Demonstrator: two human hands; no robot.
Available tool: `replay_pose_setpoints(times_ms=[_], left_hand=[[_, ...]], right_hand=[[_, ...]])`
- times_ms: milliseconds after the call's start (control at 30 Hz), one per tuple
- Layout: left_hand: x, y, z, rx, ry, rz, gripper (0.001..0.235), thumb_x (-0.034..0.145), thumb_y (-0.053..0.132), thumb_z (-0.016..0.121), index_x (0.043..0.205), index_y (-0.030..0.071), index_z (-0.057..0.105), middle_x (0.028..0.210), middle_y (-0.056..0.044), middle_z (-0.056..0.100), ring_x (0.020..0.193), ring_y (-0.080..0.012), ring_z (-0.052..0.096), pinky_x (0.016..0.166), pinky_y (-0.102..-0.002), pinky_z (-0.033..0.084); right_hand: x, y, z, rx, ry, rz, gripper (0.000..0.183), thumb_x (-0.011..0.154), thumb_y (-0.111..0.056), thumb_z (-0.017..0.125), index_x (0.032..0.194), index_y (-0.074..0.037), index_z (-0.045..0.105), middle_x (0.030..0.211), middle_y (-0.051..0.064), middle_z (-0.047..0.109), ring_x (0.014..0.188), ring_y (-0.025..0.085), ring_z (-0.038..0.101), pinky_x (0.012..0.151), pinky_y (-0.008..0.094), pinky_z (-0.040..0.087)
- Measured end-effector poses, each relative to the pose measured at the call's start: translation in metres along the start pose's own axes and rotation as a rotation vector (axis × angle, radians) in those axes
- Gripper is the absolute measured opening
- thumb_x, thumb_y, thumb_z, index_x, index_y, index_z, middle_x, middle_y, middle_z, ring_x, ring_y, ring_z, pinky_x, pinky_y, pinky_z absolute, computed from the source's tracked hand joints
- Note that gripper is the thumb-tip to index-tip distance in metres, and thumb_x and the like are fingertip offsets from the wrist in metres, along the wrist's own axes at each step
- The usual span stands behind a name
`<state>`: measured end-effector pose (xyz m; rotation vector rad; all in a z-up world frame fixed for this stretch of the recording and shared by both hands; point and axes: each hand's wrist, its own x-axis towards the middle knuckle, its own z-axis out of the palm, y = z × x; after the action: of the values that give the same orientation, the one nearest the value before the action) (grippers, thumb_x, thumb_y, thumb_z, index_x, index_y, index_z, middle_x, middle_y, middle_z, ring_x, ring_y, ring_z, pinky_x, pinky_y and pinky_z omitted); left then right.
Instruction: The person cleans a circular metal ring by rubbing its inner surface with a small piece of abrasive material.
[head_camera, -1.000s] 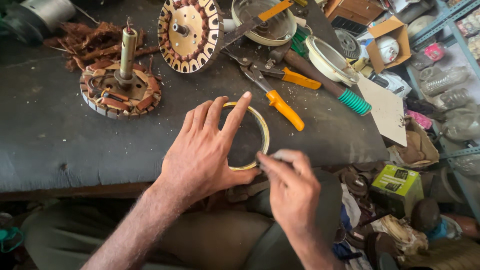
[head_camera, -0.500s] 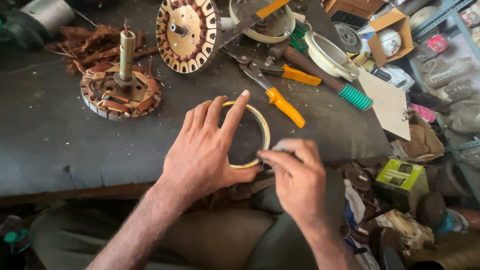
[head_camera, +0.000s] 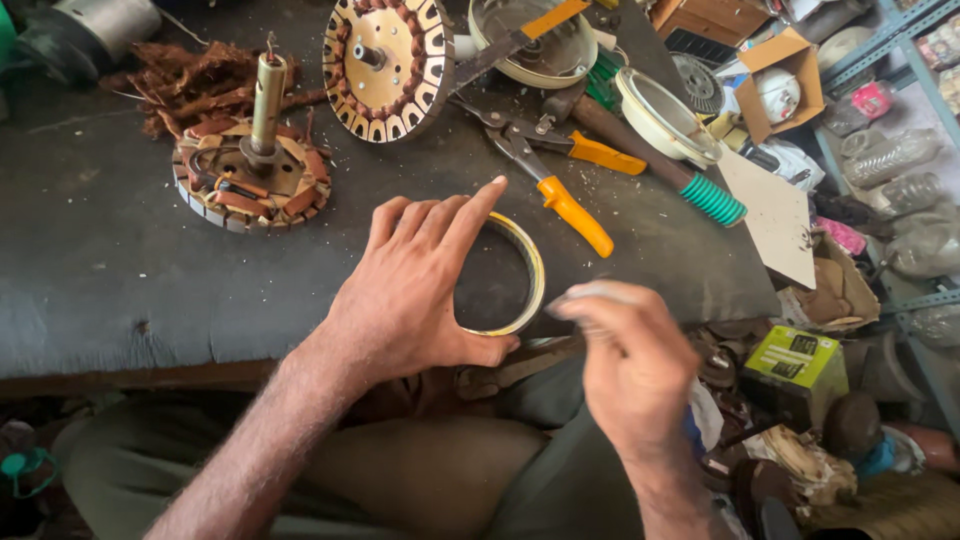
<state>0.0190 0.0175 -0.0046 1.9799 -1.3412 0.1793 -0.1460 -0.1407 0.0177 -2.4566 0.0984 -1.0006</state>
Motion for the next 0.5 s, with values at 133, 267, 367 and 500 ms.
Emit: replay_pose_setpoints(times_ms=[133,267,367,500], left_hand=[[0.0,0.001,-0.001,0.001,0.003,-0.005,0.134,0.055,0.056,0.089,0.157,0.001,0.022,0.136,-0.026,0.054,0.128,-0.0415,0.049,0.114,-0.055,0.025],[0.001,0.002,-0.001,0.031,0.024,-0.025,0.134,0.054,0.058,0.089,0.156,0.001,0.023,0.137,-0.026,0.053,0.128,-0.0419,0.049,0.113,-0.057,0.024],[-0.001,0.0,0.003,0.034,0.033,-0.032,0.132,0.056,0.058,0.088,0.156,0.001,0.024,0.137,-0.027,0.053,0.127,-0.0424,0.049,0.113,-0.057,0.025],[-0.003,-0.001,0.004,0.052,0.033,-0.027,0.131,0.057,0.059,0.087,0.156,0.0,0.025,0.136,-0.028,0.053,0.127,-0.0432,0.049,0.114,-0.057,0.025]], right_hand=[[0.0,-0.006,-0.005,0.113,0.013,0.077,0.016,0.097,0.005,0.068,0.11,-0.005,0.069,0.111,0.009,0.07,0.099,0.02,0.075,0.086,0.029,0.063],[-0.003,-0.005,0.003,-0.047,-0.105,0.014,0.024,0.088,0.004,0.073,0.111,-0.003,0.073,0.111,0.011,0.071,0.102,0.023,0.073,0.087,0.033,0.059],[-0.008,-0.002,0.012,-0.021,-0.102,0.073,0.02,0.09,0.003,0.073,0.109,-0.004,0.074,0.111,0.01,0.072,0.101,0.021,0.074,0.085,0.031,0.061],[-0.012,0.001,0.017,-0.045,-0.031,0.025,0.017,0.091,-0.001,0.078,0.107,-0.003,0.074,0.113,0.01,0.073,0.106,0.022,0.074,0.091,0.033,0.059]])
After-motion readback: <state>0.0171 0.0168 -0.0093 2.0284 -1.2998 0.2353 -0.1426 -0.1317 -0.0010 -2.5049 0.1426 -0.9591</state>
